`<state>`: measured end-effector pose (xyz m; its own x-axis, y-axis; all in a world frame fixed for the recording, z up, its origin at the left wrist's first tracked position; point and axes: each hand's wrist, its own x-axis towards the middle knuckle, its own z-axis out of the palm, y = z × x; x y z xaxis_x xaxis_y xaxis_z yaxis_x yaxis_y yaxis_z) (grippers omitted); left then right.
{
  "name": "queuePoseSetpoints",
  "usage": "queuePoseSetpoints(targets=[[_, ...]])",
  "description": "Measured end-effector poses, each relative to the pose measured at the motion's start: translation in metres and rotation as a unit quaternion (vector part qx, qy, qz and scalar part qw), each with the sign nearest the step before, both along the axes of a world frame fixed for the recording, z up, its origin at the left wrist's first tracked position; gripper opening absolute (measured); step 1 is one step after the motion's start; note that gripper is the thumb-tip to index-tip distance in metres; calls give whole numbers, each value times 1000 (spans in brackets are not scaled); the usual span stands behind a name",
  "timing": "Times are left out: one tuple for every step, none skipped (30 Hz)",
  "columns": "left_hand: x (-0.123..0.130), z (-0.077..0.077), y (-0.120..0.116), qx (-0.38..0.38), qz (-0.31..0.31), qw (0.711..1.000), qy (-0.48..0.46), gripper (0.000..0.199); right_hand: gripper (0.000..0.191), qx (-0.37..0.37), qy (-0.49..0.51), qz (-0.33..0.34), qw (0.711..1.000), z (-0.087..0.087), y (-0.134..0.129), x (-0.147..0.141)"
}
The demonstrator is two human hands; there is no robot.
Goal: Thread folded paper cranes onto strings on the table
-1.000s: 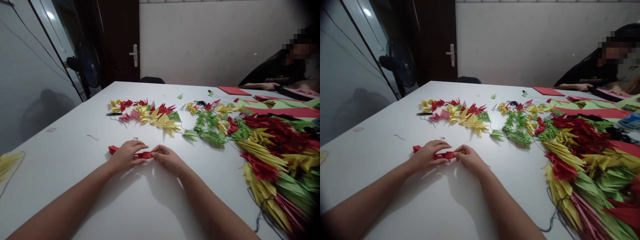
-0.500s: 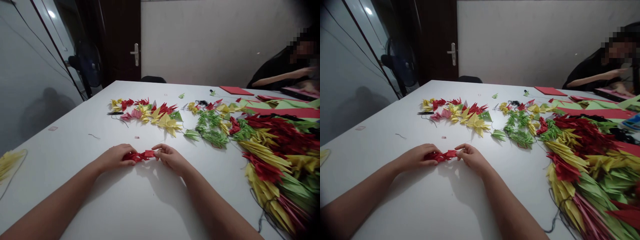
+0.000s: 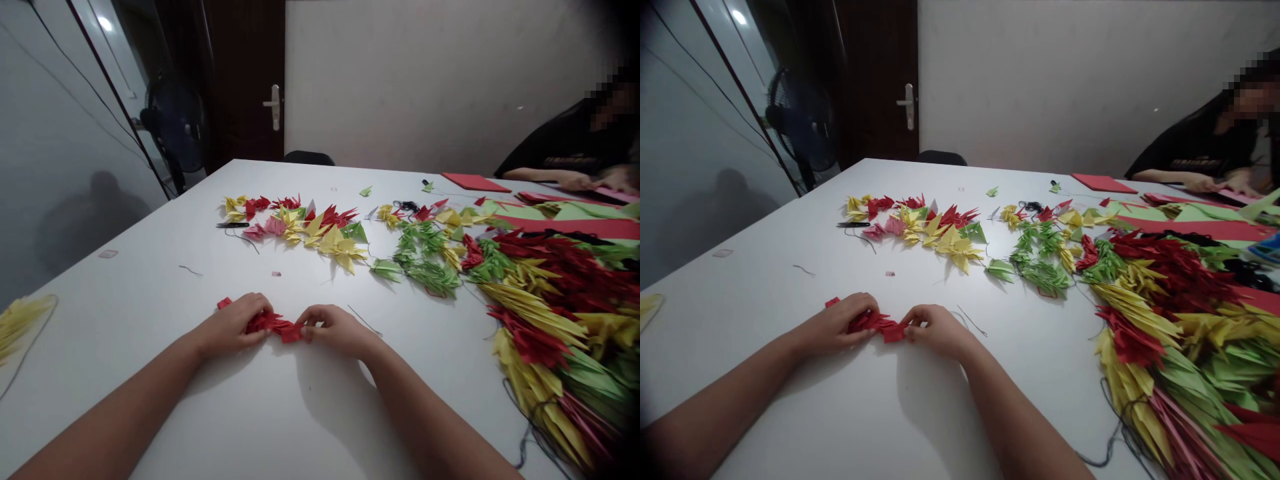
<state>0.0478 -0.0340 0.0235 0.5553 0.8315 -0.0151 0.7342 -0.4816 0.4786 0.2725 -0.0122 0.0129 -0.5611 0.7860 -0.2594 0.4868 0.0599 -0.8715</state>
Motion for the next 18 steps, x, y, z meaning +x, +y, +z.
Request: queuePoseSetpoints(targets=[[-1, -2, -1, 1, -3, 1000, -6, 16, 15, 16, 3, -3, 1000, 1, -2, -1], [-1, -3, -1, 3, -5, 1000, -11, 17, 14, 28, 8, -5, 1000, 1, -3, -3], [-2, -4, -1, 4, -6, 1000, -14, 17, 13, 36, 13, -7, 999, 2, -4, -3], [-2, -4, -1, 6, -8, 1000, -17, 17, 13, 41, 17, -9, 999, 2, -5, -4], [-1, -4, -1, 8, -11, 1000, -18, 16, 14, 44, 19, -11, 999, 2, -5, -4], [-1, -5, -1, 11, -14, 1000, -19, 17, 14, 48, 20, -14, 999, 2, -5, -5], [-1, -5, -1, 13, -18, 1000, -19, 17, 15, 52, 20, -16, 998, 1, -5, -5], [-1, -5, -1, 14, -20, 1000, -18, 18, 16, 56, 20, -17, 998, 1, -5, -5], [-1, -5, -1, 16, -22, 999, -17, 18, 16, 59, 20, -18, 998, 0, -5, -5], [0, -5, -1, 18, -23, 999, -16, 19, 17, 63, 20, -17, 998, 0, -5, -5], [0, -5, -1, 18, -24, 999, -16, 19, 17, 67, 19, -15, 997, 0, -4, -6], [0, -5, -2, 18, -26, 999, -16, 20, 17, 72, 16, -14, 997, -1, -4, -7], [0, -5, -2, 18, -28, 999, -16, 21, 17, 78, 12, -11, 997, -1, -5, -8], [0, -5, -2, 19, -28, 999, -16, 23, 17, 84, 6, -10, 996, -1, -5, -9], [0, -5, -2, 19, -28, 999, -15, 25, 16, 90, 1, -9, 996, 0, -5, -10], [1, -5, -2, 21, -27, 999, -15, 27, 16, 93, -2, -8, 996, 0, -6, -11], [2, -6, -2, 23, -25, 999, -16, 28, 16, 92, -2, -7, 996, 1, -6, -11], [2, -6, -2, 25, -22, 999, -17, 28, 16, 87, 1, -8, 996, 1, -7, -11]])
